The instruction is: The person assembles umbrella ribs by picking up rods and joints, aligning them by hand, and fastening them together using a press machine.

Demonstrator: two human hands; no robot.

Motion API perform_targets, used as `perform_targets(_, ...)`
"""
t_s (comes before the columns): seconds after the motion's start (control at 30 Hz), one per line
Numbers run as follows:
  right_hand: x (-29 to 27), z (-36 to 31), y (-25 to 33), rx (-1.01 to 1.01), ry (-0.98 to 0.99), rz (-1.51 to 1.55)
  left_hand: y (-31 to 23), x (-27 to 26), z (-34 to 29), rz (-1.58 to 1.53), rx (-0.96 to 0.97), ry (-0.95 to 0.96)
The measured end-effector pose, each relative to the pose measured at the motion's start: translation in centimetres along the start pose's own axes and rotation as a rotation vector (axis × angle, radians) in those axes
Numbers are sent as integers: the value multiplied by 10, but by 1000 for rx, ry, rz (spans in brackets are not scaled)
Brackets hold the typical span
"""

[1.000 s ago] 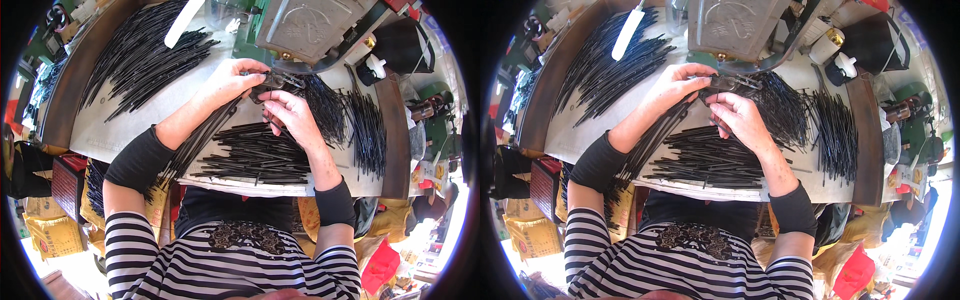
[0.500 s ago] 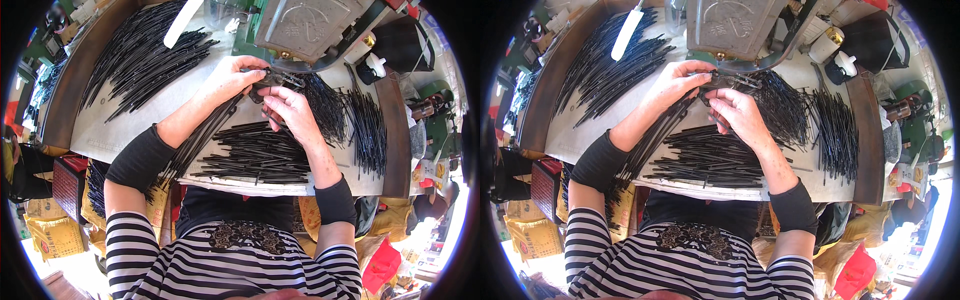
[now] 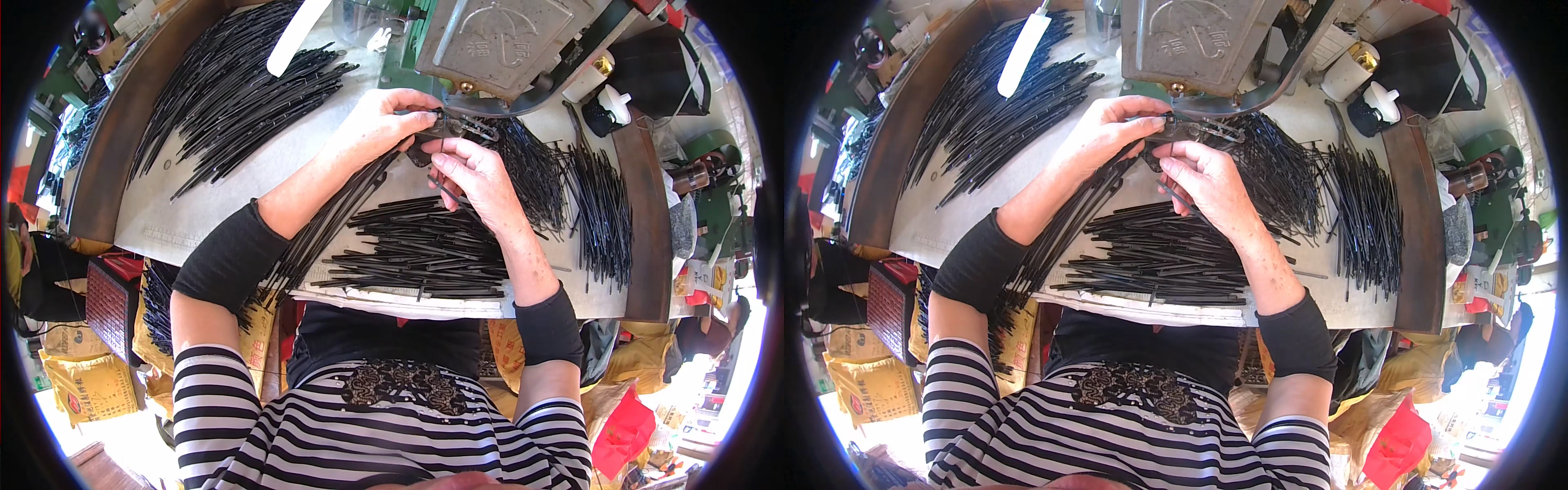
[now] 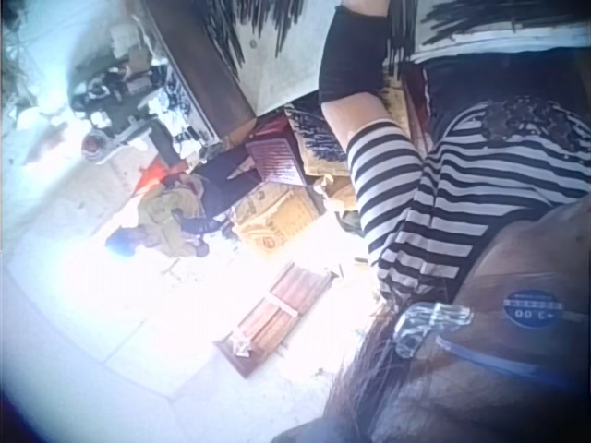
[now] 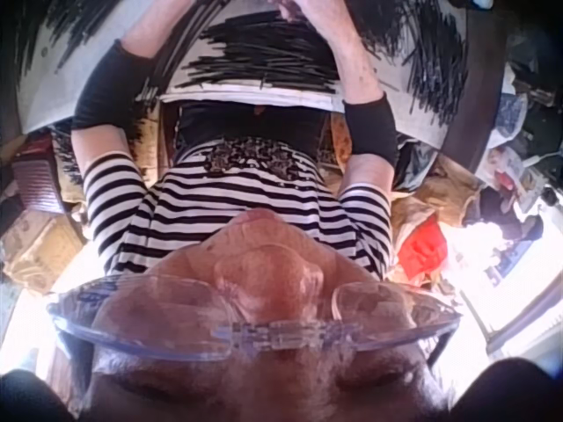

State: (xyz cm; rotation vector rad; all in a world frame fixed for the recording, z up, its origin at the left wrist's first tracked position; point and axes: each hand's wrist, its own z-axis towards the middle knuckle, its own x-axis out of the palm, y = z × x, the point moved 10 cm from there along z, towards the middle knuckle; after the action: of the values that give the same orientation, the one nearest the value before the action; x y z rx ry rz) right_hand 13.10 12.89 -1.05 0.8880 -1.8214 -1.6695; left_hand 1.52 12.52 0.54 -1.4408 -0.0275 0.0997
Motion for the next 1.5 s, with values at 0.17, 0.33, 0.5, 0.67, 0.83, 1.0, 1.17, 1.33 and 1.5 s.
perform_targets(0.17, -1, 0, 0, 8, -12, -18, 1, 1, 1, 10, -10, 17)
perform_targets(0.33, -1, -1, 1, -10, -13, -7, -1, 1, 0, 9, -7, 27)
perform_targets(0.5, -2, 0, -2, 13, -18, -30, 4, 0, 1, 7, -41, 32)
perform_targets(0.67, -2, 0, -3, 25, -12, -26, -1, -1, -5, -42, -101, -8)
perform_targets(0.83, -1, 0, -5, 34, 12, 46, 8, -4, -8, -10, -237, 8)
perform_targets(1.0, 7, -2, -6, 36, 90, 101, 0, 1, -9, 54, -199, 56)
perform_targets(1.17, 32, -12, 2, 78, 239, 11, -4, 2, -10, 100, -154, 52)
perform_targets(1.33, 22, -11, -4, 89, 185, -94, -6, 12, -9, 121, -97, 153)
perform_targets(1.5, -8, 0, -13, 59, 36, -78, -1, 17, -14, 337, -100, 271)
